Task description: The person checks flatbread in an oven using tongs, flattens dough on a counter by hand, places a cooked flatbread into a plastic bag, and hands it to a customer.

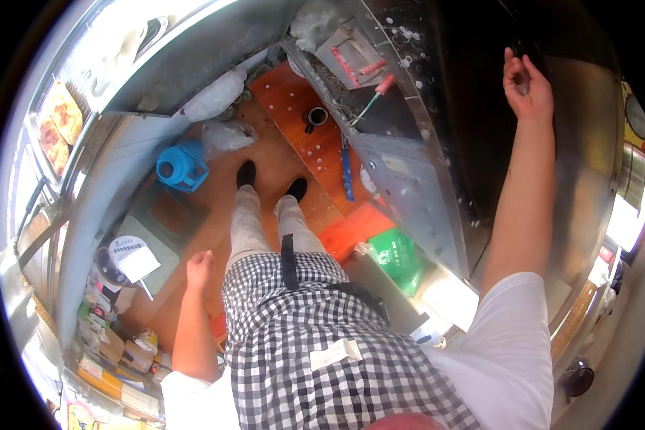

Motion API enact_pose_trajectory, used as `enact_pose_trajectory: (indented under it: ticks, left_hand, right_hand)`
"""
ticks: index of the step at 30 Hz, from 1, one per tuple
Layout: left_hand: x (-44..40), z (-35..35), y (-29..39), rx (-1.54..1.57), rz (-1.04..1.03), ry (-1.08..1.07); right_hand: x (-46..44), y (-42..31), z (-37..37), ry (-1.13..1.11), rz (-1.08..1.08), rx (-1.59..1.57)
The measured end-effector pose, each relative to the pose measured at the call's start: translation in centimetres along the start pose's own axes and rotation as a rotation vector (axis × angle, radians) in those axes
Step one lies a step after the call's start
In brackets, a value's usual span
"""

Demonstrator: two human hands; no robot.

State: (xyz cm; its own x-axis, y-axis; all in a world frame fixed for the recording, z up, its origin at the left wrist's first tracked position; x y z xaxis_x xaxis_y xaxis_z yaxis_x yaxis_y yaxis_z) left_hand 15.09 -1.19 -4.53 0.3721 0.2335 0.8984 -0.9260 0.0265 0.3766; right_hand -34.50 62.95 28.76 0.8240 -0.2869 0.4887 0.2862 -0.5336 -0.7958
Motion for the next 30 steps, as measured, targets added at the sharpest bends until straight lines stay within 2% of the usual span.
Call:
enact_pose_trajectory:
  ticks: [5, 9, 11, 13, 14, 17, 19, 21, 24, 27, 30]
  left_hand:
    - [-1.0, 0.1, 2.2, 0.058, -0.082, 0.007]
    - [-0.9, 0.0, 4.4, 0.022, -0.146, 0.012]
    - [-1.3, 0.0, 5.0, 0.013, -0.167, 0.009]
    - [-1.9, 0.0, 5.1, 0.019, -0.197, 0.016]
    - [-2.2, -0.1, 5.5, -0.015, -0.196, 0.008]
    - [-4.8, 0.2, 5.9, -0.14, -0.165, -0.027]
    - [-4.7, -0.3, 7.8, -0.102, -0.119, -0.054]
    - [-2.6, -1.3, 12.6, -0.1, -0.102, -0.081]
    - [-2.7, -1.9, 17.1, 0.05, -0.208, -0.158]
    - [-3.1, -2.9, 20.7, -0.006, -0.282, -0.042]
    - [-3.4, -3.9, 22.3, -0.105, -0.312, -0.079]
  right_hand:
    - [4.5, 1.7, 0.9, -0.018, -0.018, 0.046]
    - [15.6, 5.4, 3.8, -0.015, -0.032, 0.093]
    - [22.0, 7.8, 5.3, 0.076, -0.043, 0.157]
    - [27.1, 9.9, 6.5, 0.135, -0.154, 0.098]
    - [28.6, 10.5, 7.0, 0.107, -0.102, 0.203]
    - [29.5, 11.0, 6.6, 0.124, -0.111, 0.169]
    - [29.1, 11.0, 6.7, 0.11, -0.128, 0.146]
    - [28.7, 10.5, 6.4, 0.157, -0.137, 0.155]
    - [31.0, 10.5, 8.0, 0.083, -0.061, 0.17]
    - [34.9, 9.6, 9.0, 0.128, 0.0, 0.171]
    - [38.7, 7.9, 10.1, 0.135, 0.136, 0.168]
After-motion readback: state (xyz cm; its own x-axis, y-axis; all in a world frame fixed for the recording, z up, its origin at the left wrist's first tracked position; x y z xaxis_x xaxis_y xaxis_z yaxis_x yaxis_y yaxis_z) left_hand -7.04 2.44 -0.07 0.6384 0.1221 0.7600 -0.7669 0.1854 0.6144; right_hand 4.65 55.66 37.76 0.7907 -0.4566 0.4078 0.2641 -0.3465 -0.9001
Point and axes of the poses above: each hand's wrist, its own x-axis away from the middle knuckle, its own z-axis out of the back of the hand, y = z × x, the point moved 4 cm from there along -x, towards the middle knuckle, and after that the axes turned 4 degrees about x, right-handed, at the moved point
